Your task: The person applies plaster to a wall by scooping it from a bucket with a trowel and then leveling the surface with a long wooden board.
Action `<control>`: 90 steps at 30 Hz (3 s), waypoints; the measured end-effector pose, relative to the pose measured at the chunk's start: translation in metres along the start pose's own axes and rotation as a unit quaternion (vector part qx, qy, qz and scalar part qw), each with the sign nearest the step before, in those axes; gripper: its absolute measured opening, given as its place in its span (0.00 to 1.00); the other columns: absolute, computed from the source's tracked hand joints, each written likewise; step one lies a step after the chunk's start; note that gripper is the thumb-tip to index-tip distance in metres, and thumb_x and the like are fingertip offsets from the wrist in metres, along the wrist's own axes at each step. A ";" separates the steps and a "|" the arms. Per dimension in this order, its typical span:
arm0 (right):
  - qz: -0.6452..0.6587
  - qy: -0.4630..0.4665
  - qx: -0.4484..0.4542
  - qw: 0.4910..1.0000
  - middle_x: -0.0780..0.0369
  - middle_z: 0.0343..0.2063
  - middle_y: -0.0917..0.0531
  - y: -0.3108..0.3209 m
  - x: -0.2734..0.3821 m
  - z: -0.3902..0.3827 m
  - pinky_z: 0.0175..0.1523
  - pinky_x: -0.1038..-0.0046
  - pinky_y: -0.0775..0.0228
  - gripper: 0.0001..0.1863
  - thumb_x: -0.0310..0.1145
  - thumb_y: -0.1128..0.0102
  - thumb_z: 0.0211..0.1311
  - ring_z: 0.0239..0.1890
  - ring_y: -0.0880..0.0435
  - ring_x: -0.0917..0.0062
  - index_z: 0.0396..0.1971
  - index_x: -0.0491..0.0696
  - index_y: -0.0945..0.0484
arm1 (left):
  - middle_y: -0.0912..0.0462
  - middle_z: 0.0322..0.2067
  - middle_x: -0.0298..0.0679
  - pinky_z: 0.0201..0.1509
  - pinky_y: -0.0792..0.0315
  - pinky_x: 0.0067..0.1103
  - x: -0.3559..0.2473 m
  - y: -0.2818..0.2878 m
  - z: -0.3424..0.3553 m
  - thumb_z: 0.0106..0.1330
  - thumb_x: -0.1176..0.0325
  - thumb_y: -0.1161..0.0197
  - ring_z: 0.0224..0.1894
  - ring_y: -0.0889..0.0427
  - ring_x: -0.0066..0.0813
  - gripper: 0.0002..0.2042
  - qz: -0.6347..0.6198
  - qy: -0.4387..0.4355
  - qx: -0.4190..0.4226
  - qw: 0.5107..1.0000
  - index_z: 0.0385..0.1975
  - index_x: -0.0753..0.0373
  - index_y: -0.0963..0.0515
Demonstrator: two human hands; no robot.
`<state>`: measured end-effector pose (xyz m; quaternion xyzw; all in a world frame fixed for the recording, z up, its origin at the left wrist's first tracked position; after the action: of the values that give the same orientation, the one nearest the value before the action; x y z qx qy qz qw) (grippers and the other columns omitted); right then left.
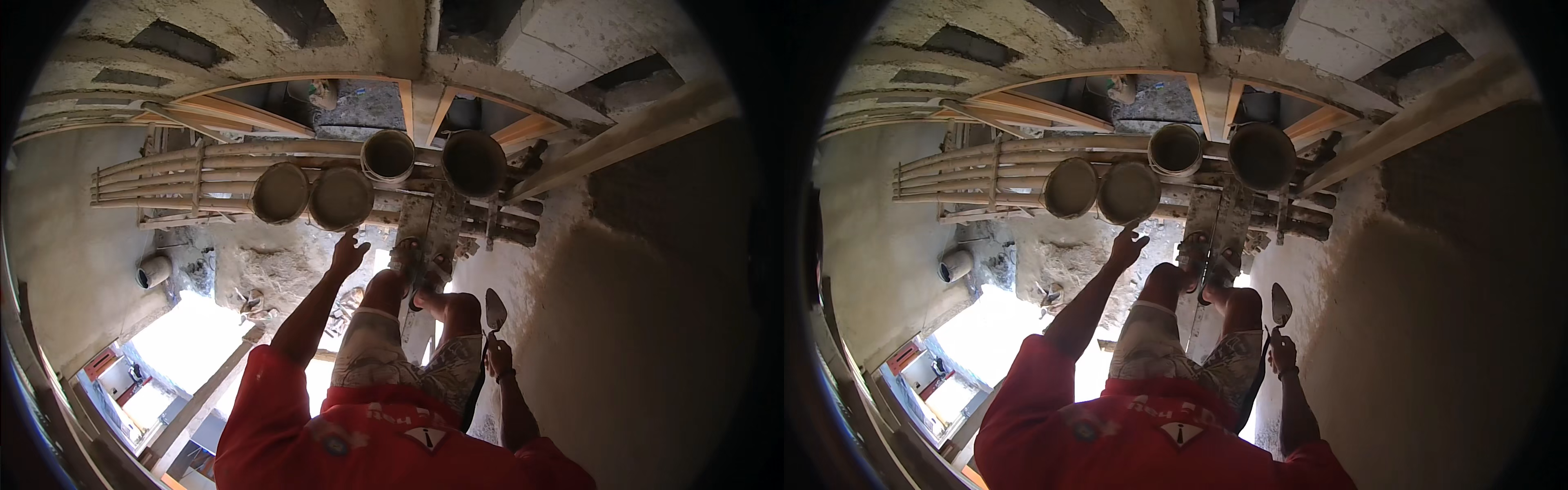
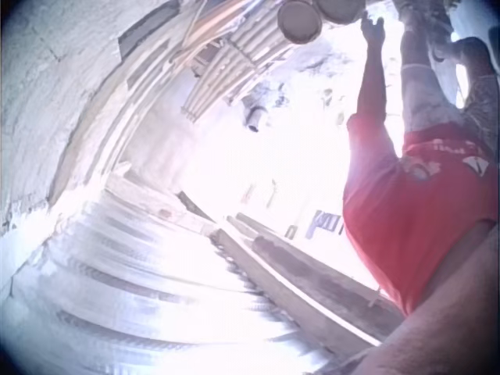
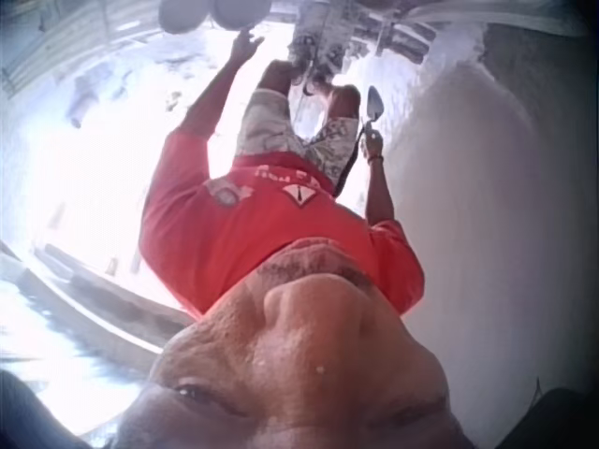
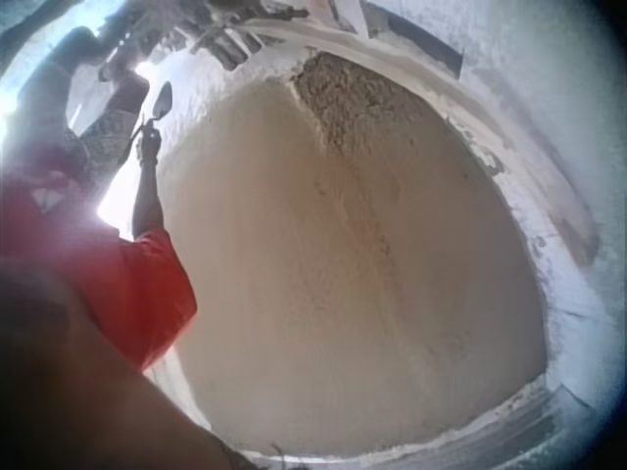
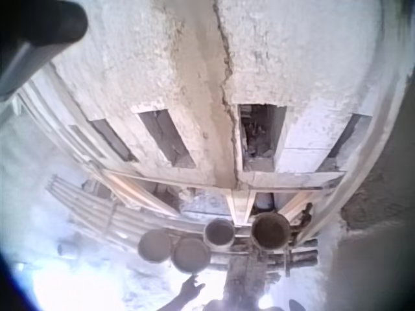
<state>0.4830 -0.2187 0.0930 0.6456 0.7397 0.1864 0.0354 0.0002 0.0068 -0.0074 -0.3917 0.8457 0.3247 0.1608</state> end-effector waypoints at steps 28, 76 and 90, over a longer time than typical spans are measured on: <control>0.107 0.257 -0.151 0.949 0.52 0.32 0.15 -0.149 0.030 0.332 0.39 0.69 0.27 0.22 0.42 0.37 0.58 0.34 0.15 0.73 0.47 0.44 0.24 | 0.23 0.27 0.48 0.39 0.32 0.40 -0.081 -0.045 0.275 0.59 0.58 0.36 0.33 0.24 0.51 0.14 0.347 -0.543 -0.151 0.750 0.30 0.63 0.25; 0.113 0.220 -0.166 0.955 0.53 0.31 0.16 -0.136 -0.039 0.364 0.40 0.66 0.29 0.22 0.42 0.38 0.58 0.33 0.17 0.65 0.49 0.45 0.25 | 0.26 0.14 0.28 0.21 0.39 0.19 -0.257 -0.118 0.319 0.58 0.58 0.33 0.16 0.33 0.13 0.16 0.097 -0.398 0.222 0.885 0.18 0.66 0.21; 0.123 0.223 -0.153 0.955 0.52 0.33 0.16 -0.137 -0.036 0.380 0.44 0.66 0.28 0.23 0.41 0.36 0.57 0.37 0.17 0.61 0.48 0.45 0.25 | 0.26 0.18 0.28 0.23 0.41 0.16 -0.240 -0.074 0.307 0.61 0.54 0.34 0.20 0.33 0.11 0.19 0.081 -0.416 0.169 0.890 0.18 0.64 0.24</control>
<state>0.4708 -0.1795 -0.3106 0.6607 0.6060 0.4395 -0.0556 0.2161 0.3119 -0.1387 -0.1178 0.7725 0.3220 0.5345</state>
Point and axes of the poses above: each hand's wrist, its own z-axis towards the middle knuckle, its own y-axis out of the back of the hand, x = y × z, the point moved 1 cm from there along z, towards the middle knuckle
